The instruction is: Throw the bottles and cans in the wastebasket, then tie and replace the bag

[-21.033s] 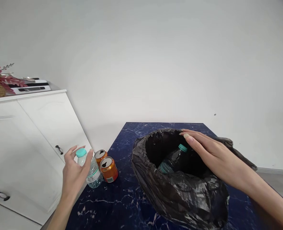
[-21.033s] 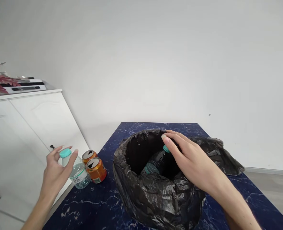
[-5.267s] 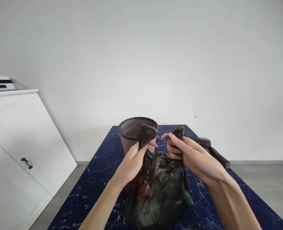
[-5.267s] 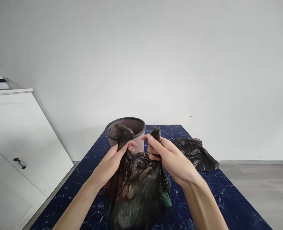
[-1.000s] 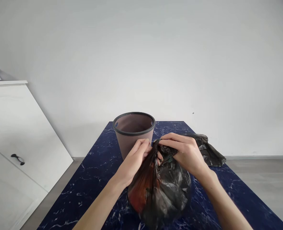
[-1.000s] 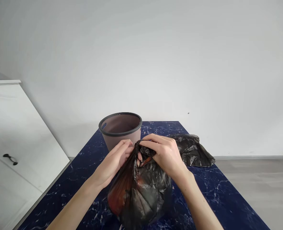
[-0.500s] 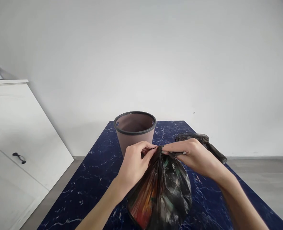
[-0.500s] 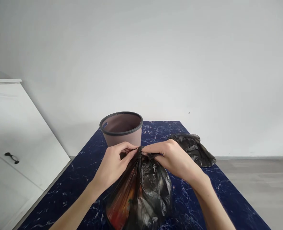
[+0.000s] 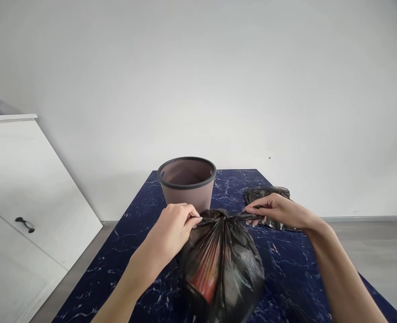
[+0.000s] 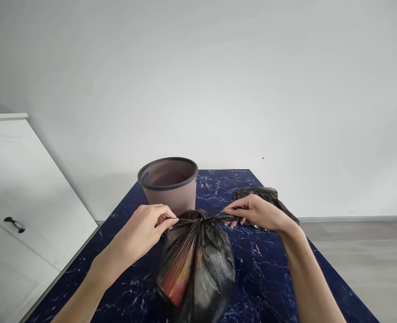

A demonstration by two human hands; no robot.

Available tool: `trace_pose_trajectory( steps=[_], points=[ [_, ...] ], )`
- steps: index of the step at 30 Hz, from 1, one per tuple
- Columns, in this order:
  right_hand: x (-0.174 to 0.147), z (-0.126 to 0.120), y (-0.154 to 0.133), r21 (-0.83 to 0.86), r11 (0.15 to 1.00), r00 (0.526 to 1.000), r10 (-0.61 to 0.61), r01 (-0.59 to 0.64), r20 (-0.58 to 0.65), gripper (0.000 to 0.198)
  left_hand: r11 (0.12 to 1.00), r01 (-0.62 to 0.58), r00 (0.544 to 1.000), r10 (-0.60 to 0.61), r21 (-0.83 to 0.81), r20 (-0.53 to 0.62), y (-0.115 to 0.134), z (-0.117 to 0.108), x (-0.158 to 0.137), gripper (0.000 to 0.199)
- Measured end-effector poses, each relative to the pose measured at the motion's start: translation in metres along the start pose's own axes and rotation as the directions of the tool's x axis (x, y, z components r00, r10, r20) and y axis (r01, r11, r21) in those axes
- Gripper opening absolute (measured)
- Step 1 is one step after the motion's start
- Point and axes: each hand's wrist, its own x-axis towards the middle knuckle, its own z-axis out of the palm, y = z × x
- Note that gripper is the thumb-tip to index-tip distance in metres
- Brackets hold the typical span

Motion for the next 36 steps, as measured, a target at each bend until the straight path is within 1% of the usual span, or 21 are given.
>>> trace_pose_trajectory(
  steps=[2,3,5,6,7,8,10,11,12,14,16,17,19,22,26,29,31,33,36],
  points=[
    [0.001,-0.004,0.014,0.041,0.997,0.994,0.06,-0.064,0.087,0.051,0.999,0.027,0.998,-0.028,0.018,0.052,-0.003,-0.001,0.0,0.027],
    [0.0,-0.005,0.02,0.045,0.995,0.99,0.086,-0.092,0.112,0.052,0.999,0.034,0.997,-0.035,0.012,0.065,-0.004,-0.001,0.0,0.028],
    [-0.001,-0.008,0.027,0.027,0.99,0.985,0.132,-0.136,0.115,0.052,0.999,0.033,0.997,-0.031,-0.027,0.074,-0.005,0.0,0.0,0.029],
    [-0.002,-0.009,0.028,-0.009,0.988,0.985,0.153,-0.153,0.082,0.052,0.998,0.026,0.997,-0.022,-0.054,0.077,-0.005,0.0,0.0,0.028],
    [-0.003,-0.009,0.027,-0.068,0.984,0.986,0.166,-0.164,0.021,0.051,0.996,0.021,0.997,-0.014,-0.082,0.082,-0.005,0.001,0.0,0.027],
    [-0.005,-0.009,0.024,-0.142,0.975,0.984,0.161,-0.17,-0.073,0.049,0.994,0.019,0.996,-0.008,-0.11,0.094,-0.004,0.001,-0.001,0.026],
    [-0.008,-0.004,0.012,-0.298,0.939,0.956,0.084,-0.169,-0.279,0.044,0.989,0.016,0.993,0.002,-0.149,0.115,-0.002,0.0,-0.002,0.025],
    [-0.009,0.0,0.003,-0.361,0.921,0.937,0.016,-0.15,-0.349,0.042,0.988,0.013,0.993,0.005,-0.154,0.117,-0.001,-0.001,-0.003,0.024],
    [-0.009,0.006,-0.006,-0.404,0.908,0.922,-0.055,-0.113,-0.382,0.042,0.989,0.009,0.993,0.008,-0.15,0.116,0.001,-0.002,-0.004,0.023],
    [-0.007,0.022,-0.023,-0.45,0.893,0.918,-0.171,-0.009,-0.357,0.041,0.993,0.004,0.992,0.01,-0.119,0.123,0.003,-0.005,-0.005,0.022],
    [-0.001,0.039,-0.036,-0.475,0.877,0.932,-0.232,0.075,-0.28,0.036,0.996,0.007,0.99,0.005,-0.084,0.144,0.005,-0.007,-0.006,0.023],
    [0.002,0.047,-0.04,-0.486,0.869,0.942,-0.236,0.094,-0.239,0.031,0.997,0.013,0.988,-0.001,-0.073,0.155,0.005,-0.009,-0.007,0.022],
    [0.01,0.059,-0.045,-0.509,0.856,0.964,-0.203,0.088,-0.174,0.018,0.998,0.025,0.988,-0.015,-0.063,0.155,0.007,-0.012,-0.008,0.021],
    [0.015,0.065,-0.049,-0.52,0.853,0.983,-0.133,0.048,-0.128,0.005,0.998,0.022,0.993,-0.015,-0.063,0.113,0.011,-0.019,-0.012,0.025],
    [0.005,0.063,-0.048,-0.464,0.884,0.985,-0.13,0.064,-0.113,0.012,0.998,-0.005,0.999,0.008,-0.062,0.049,0.014,-0.031,-0.018,0.027],
    [-0.012,0.06,-0.038,-0.451,0.891,0.984,-0.126,0.056,-0.127,0.015,0.998,-0.018,1.0,0.018,-0.067,-0.006,0.013,-0.038,-0.021,0.025],
    [-0.029,0.056,-0.026,-0.433,0.901,0.987,-0.076,0.006,-0.144,0.017,0.998,-0.039,0.996,0.035,-0.051,-0.078,0.011,-0.04,-0.021,0.024],
    [-0.047,0.049,-0.014,-0.394,0.917,0.987,0.002,-0.067,-0.163,0.022,0.997,-0.066,0.984,0.059,-0.035,-0.169,0.01,-0.041,-0.019,0.024],
    [-0.077,0.032,0.005,-0.356,0.918,0.972,0.107,-0.178,-0.21,0.031,0.994,-0.102,0.959,0.092,-0.024,-0.267,0.01,-0.042,-0.016,0.023]
  ],
)
